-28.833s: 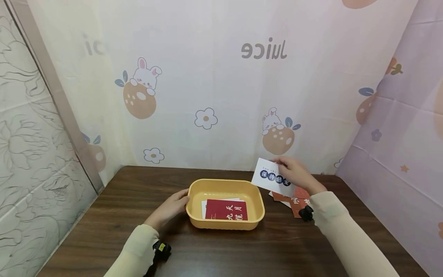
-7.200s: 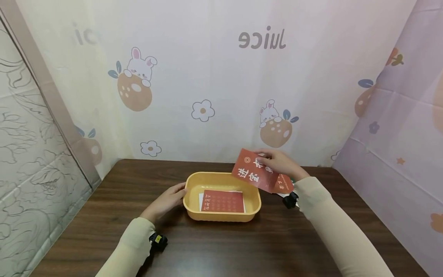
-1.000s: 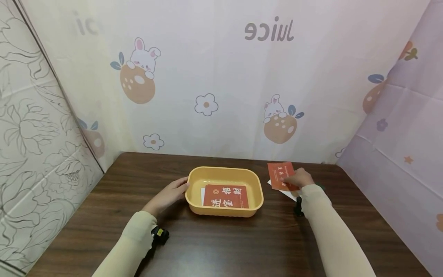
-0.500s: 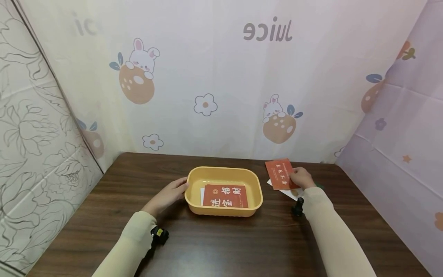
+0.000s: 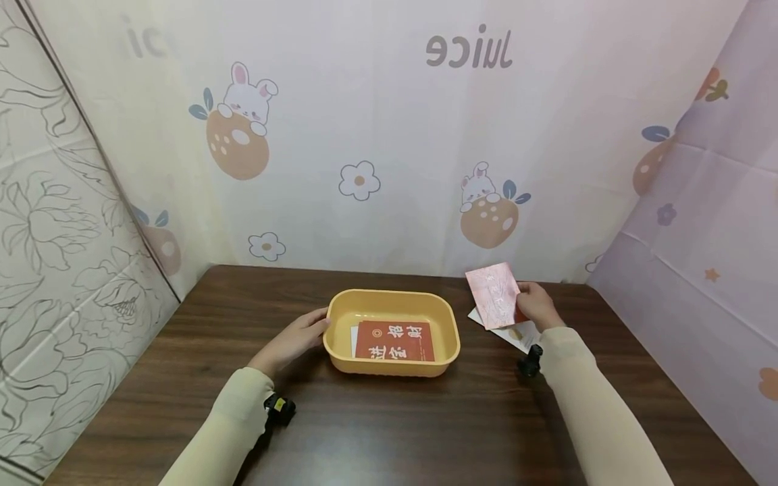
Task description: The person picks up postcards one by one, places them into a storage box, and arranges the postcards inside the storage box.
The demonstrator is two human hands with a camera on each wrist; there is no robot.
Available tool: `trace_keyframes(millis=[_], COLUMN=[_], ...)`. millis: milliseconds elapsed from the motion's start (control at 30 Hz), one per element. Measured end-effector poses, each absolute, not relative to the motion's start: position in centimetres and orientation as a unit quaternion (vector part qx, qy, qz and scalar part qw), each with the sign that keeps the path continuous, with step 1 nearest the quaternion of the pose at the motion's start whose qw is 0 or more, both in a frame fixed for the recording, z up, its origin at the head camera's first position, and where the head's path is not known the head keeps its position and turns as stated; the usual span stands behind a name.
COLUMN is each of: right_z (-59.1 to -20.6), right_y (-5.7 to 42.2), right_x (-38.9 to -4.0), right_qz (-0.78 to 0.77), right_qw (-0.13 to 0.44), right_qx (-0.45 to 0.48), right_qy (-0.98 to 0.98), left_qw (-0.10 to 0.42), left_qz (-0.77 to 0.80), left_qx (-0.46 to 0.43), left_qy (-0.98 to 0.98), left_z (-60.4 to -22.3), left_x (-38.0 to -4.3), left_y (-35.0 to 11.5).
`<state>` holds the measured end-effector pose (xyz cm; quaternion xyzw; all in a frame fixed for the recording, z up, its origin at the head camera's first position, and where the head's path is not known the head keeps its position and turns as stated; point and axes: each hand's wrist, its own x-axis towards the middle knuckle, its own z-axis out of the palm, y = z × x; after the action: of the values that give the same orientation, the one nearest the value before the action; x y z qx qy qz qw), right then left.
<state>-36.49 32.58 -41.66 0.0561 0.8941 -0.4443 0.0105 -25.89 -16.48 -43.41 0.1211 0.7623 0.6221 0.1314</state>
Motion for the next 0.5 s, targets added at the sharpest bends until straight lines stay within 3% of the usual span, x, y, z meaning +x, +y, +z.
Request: trace_keyframes(millis=[500], right_z=[-39.3], right_y=[31.8], right_x=[-35.4], right_qz=[-0.455], right_qw=[-0.004], right_qx=[0.014], right_qy=[0.891], left_qw=[0.129], left_qz=[0.618], left_qx=[0.109], left_qy=[0.768], left_z=[-43.5], left_x=[-25.9], left_y=[-16.3])
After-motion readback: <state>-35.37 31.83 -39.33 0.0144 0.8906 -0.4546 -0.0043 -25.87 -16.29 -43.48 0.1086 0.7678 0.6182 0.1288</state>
